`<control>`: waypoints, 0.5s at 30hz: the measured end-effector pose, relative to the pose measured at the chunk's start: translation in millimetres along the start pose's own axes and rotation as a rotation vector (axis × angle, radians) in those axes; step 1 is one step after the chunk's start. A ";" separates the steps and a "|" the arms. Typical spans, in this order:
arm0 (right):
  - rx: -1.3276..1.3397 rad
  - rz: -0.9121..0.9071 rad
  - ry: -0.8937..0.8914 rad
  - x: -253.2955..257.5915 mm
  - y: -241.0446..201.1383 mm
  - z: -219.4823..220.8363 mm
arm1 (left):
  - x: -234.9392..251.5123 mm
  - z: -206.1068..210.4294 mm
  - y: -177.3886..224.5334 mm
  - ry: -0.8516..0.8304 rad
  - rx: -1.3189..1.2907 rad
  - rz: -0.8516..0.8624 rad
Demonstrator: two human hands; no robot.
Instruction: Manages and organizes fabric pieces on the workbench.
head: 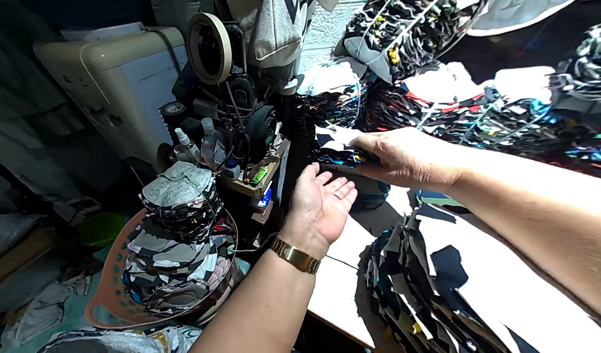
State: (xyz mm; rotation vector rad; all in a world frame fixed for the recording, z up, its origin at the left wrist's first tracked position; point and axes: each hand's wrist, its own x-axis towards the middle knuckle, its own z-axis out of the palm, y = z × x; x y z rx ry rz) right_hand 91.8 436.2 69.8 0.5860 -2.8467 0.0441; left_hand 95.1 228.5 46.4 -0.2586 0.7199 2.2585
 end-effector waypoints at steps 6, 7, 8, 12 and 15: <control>0.073 0.038 0.071 -5.9 4.8 -1.9 | 25.6 19.4 5.7 0.012 -0.042 0.004; 0.086 0.055 0.061 -7.3 3.9 -4.2 | 30.4 20.2 6.6 0.015 -0.042 0.008; 0.095 0.069 0.062 -9.1 3.9 -5.1 | 34.5 20.5 7.4 0.013 -0.044 0.009; 0.089 0.059 0.101 -14.5 7.2 -1.9 | 49.3 18.0 7.9 -0.035 0.027 -0.062; 0.013 -0.013 0.089 -14.0 3.4 -4.6 | 54.5 20.5 7.1 -0.038 0.009 -0.074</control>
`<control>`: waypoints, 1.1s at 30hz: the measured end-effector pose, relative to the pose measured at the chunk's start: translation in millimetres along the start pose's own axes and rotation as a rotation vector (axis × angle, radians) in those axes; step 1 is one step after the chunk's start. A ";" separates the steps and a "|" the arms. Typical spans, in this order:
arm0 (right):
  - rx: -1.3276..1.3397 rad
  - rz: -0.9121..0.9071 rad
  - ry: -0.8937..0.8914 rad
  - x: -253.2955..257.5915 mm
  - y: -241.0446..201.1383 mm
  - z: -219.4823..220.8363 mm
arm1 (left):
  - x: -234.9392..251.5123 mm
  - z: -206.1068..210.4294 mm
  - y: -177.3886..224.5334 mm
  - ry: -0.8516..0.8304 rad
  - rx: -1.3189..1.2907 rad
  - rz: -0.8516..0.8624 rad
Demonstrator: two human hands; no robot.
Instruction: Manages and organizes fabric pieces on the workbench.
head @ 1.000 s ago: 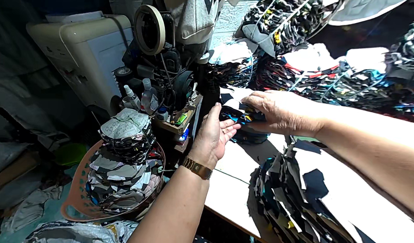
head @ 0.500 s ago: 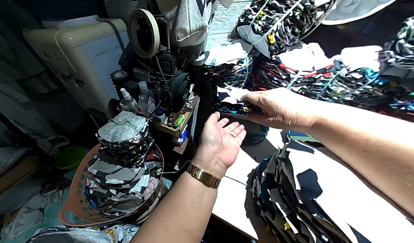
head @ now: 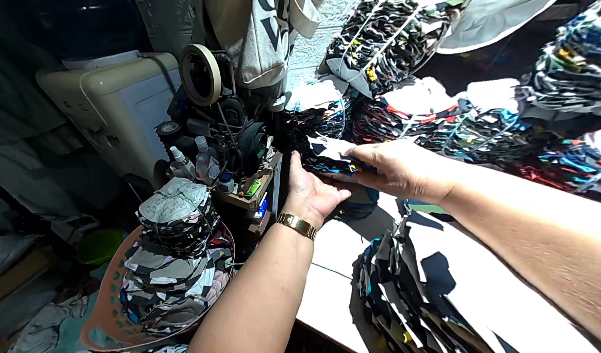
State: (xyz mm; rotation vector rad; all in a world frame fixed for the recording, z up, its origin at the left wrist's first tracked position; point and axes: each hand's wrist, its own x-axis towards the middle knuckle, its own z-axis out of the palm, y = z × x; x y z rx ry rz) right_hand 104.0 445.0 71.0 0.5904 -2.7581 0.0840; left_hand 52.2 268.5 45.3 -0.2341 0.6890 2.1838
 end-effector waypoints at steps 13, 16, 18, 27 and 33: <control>-0.249 -0.091 -0.006 -11.3 -74.4 -65.2 | -50.5 16.5 -1.0 -0.174 0.028 0.237; -0.202 -0.020 0.084 -29.9 -95.0 -85.4 | -76.0 29.6 -0.9 -0.107 0.118 0.211; -0.068 0.005 0.243 -46.4 -94.1 -103.6 | -95.2 28.7 -1.1 -0.172 0.276 0.188; 1.286 0.978 0.719 -138.7 -94.4 -129.5 | -148.2 46.0 -15.6 -0.363 0.368 0.012; 1.369 0.805 0.762 -157.8 -133.8 -145.8 | -151.8 56.2 -35.1 -0.429 0.481 -0.031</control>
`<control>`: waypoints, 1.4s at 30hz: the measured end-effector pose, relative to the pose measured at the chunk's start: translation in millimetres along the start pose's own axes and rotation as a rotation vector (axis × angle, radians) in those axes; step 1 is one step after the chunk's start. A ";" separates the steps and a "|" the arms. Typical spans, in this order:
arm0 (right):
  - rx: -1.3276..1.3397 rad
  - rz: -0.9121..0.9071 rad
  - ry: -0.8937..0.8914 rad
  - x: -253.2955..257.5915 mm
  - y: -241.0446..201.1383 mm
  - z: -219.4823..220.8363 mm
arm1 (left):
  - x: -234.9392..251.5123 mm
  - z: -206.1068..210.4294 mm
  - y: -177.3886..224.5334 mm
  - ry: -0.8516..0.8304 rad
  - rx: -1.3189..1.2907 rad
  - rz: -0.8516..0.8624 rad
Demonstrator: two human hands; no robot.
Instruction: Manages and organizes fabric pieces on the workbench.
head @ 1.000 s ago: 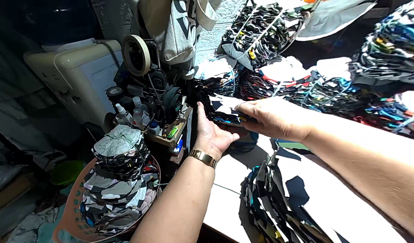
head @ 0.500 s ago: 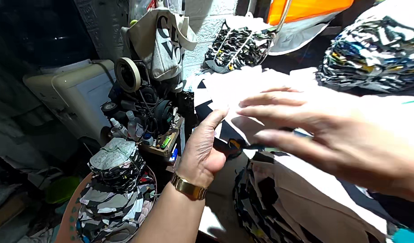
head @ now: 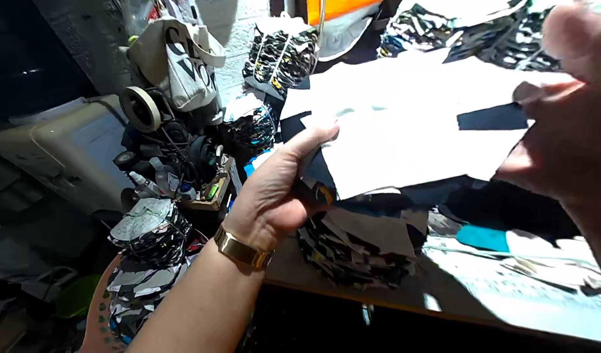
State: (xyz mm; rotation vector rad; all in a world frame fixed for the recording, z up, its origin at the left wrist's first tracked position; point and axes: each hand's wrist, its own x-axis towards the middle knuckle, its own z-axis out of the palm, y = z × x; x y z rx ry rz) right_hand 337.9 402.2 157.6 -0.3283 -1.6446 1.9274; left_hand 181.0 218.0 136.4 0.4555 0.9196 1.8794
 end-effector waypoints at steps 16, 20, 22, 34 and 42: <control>-0.296 0.093 0.179 -23.4 65.8 -9.5 | 3.3 -9.7 -22.6 0.143 0.555 0.054; -0.297 0.102 0.159 -22.1 72.9 -13.3 | 8.4 -19.2 -32.7 0.154 0.634 0.115; -0.301 0.057 0.162 -19.9 70.2 -14.1 | 6.8 -18.4 -32.5 0.148 0.587 0.138; -0.487 -0.014 0.061 -7.0 79.2 -26.2 | 2.8 -34.3 -46.3 0.187 0.708 0.278; -1.203 -0.402 -0.039 12.5 58.6 -61.6 | 1.9 -36.8 -54.9 0.187 0.710 0.341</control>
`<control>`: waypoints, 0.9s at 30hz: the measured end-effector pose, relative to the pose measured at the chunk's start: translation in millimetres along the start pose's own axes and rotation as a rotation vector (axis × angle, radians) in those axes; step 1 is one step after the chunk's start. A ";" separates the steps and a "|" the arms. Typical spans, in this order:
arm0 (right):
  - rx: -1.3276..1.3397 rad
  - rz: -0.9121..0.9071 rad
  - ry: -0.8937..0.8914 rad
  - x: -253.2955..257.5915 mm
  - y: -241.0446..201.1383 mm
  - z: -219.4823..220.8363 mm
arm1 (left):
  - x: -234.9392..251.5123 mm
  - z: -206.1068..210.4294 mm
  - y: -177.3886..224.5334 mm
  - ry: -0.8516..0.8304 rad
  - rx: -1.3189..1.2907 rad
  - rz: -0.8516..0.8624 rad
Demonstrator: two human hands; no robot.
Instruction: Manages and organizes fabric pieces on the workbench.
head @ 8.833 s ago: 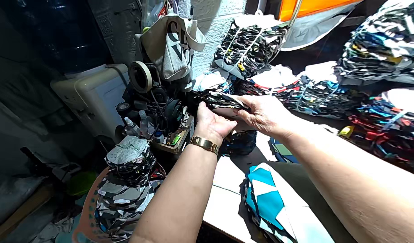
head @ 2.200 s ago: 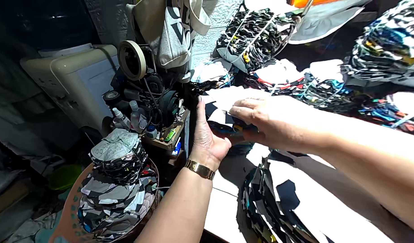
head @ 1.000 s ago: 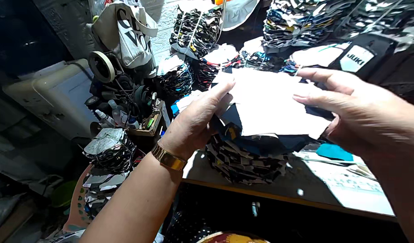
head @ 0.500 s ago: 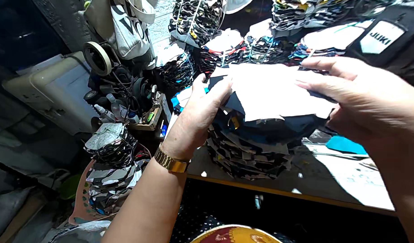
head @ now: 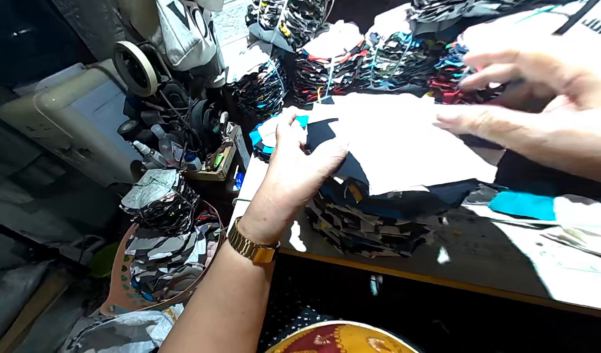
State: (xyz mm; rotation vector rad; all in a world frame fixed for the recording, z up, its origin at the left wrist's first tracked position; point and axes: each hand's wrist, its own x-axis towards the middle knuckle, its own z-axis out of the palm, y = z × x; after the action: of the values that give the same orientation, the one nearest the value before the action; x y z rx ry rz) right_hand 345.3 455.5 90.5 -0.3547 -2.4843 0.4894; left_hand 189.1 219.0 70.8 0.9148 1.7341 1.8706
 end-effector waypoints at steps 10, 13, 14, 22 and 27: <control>-0.153 -0.352 -0.143 3.1 -84.7 49.8 | -3.6 -2.7 -10.6 -0.035 0.002 -0.017; -0.197 -0.376 -0.151 -4.7 -79.3 56.0 | -5.7 -11.2 -15.4 -0.022 -0.001 -0.064; -0.205 -0.376 -0.153 -6.5 -77.6 55.2 | -5.9 -17.5 -13.4 -0.010 0.018 -0.100; -0.223 -0.340 -0.149 -0.7 -73.9 67.1 | 26.1 -64.8 -37.1 0.421 -0.160 -0.232; -0.203 -0.346 -0.128 0.3 -69.3 64.4 | 52.1 -75.5 -62.8 0.462 -0.105 -0.352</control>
State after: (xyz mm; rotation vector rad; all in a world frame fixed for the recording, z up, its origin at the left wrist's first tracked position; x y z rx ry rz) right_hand 297.6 376.4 70.2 0.0342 -2.6522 0.1216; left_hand 91.6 210.5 18.1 0.1193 1.8744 2.0035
